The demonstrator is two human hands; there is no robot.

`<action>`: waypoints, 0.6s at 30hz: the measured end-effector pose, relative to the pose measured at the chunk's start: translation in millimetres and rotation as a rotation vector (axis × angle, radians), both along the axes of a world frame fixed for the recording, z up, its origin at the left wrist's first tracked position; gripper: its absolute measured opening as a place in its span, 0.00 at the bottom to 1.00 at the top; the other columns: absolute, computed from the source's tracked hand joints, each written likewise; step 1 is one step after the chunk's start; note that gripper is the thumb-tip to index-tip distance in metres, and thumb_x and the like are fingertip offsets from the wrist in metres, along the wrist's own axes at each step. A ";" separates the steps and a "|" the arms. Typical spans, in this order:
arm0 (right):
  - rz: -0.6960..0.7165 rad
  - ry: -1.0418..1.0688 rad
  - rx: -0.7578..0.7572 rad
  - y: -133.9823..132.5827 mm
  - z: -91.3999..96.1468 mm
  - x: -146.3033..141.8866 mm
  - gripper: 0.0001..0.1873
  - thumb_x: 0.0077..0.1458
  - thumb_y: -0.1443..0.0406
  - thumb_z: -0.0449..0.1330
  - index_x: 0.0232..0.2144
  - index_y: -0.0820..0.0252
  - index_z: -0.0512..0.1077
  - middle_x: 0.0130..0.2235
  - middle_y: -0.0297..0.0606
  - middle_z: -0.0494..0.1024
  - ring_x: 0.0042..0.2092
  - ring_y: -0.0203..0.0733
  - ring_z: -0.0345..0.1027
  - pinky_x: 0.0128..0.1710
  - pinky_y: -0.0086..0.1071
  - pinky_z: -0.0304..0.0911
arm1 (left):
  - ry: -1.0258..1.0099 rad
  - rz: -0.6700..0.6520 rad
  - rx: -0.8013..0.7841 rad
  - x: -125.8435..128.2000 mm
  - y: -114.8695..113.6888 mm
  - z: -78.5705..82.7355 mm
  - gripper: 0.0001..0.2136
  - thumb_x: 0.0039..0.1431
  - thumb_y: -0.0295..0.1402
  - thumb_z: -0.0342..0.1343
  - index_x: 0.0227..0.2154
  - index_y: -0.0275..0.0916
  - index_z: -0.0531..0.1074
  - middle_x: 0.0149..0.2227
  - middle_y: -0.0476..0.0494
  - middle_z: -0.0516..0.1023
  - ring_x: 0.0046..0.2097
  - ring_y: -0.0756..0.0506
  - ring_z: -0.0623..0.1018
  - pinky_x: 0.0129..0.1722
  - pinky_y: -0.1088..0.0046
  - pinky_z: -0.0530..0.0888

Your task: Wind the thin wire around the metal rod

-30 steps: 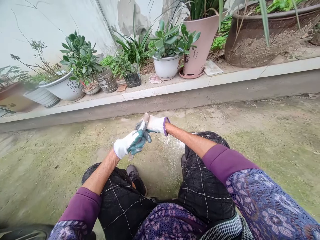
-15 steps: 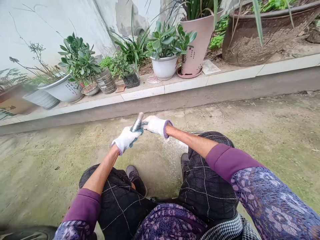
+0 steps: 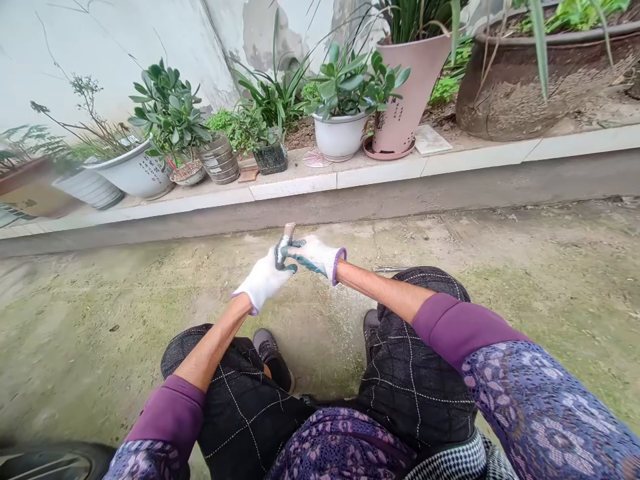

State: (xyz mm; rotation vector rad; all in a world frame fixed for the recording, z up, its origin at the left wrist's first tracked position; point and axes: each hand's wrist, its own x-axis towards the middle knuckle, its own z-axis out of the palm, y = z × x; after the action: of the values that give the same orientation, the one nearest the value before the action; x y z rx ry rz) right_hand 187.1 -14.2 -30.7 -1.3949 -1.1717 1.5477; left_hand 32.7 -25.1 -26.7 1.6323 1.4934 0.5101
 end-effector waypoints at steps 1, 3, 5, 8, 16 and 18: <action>0.011 0.015 0.001 -0.3 0.5 1.8 0.21 0.46 0.58 0.72 0.21 0.58 0.63 0.14 0.22 0.58 0.16 0.26 0.46 0.15 0.25 0.40 | -0.018 -0.026 0.000 -2.0 -2.4 2.3 0.25 0.52 0.33 0.65 0.54 0.41 0.68 0.32 0.46 0.80 0.29 0.46 0.78 0.30 0.73 0.72; 0.055 0.071 0.006 -1.1 2.0 6.2 0.23 0.44 0.56 0.73 0.21 0.58 0.61 0.13 0.22 0.57 0.16 0.27 0.46 0.15 0.25 0.40 | -0.151 -0.090 -0.044 -6.9 -5.0 8.4 0.23 0.52 0.39 0.65 0.50 0.39 0.69 0.29 0.48 0.78 0.23 0.49 0.74 0.25 0.73 0.72; 0.108 0.135 0.027 -1.7 3.7 10.6 0.22 0.44 0.56 0.72 0.22 0.58 0.62 0.13 0.22 0.57 0.16 0.27 0.46 0.15 0.26 0.41 | -0.345 -0.143 -0.137 -12.0 -4.7 15.5 0.24 0.54 0.48 0.62 0.47 0.37 0.70 0.27 0.48 0.77 0.20 0.50 0.73 0.22 0.72 0.72; 0.127 0.179 0.078 -2.2 6.6 14.9 0.16 0.48 0.55 0.68 0.27 0.59 0.67 0.15 0.23 0.58 0.16 0.28 0.46 0.16 0.26 0.41 | -0.494 -0.172 -0.304 -16.3 -1.6 22.8 0.30 0.55 0.59 0.54 0.44 0.34 0.71 0.23 0.47 0.75 0.17 0.48 0.72 0.17 0.71 0.71; 0.115 -0.133 0.359 0.5 9.8 3.8 0.12 0.51 0.61 0.57 0.21 0.60 0.64 0.19 0.26 0.60 0.23 0.30 0.50 0.24 0.28 0.46 | -0.462 0.114 -0.214 -4.6 6.9 11.8 0.17 0.60 0.49 0.56 0.35 0.37 0.71 0.18 0.54 0.69 0.13 0.54 0.60 0.12 0.77 0.61; 0.111 -0.207 0.412 2.3 11.6 2.2 0.12 0.51 0.61 0.57 0.19 0.60 0.64 0.19 0.26 0.60 0.24 0.30 0.50 0.25 0.28 0.47 | -0.528 0.132 -0.189 -4.6 9.4 11.1 0.16 0.59 0.49 0.57 0.35 0.39 0.70 0.18 0.56 0.66 0.14 0.55 0.57 0.11 0.78 0.58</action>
State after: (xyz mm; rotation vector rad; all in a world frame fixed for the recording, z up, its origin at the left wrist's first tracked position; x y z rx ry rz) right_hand 189.3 -11.9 -19.0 -1.2455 -1.6122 1.1633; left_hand 28.1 -15.7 -15.6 1.1415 1.2100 0.7790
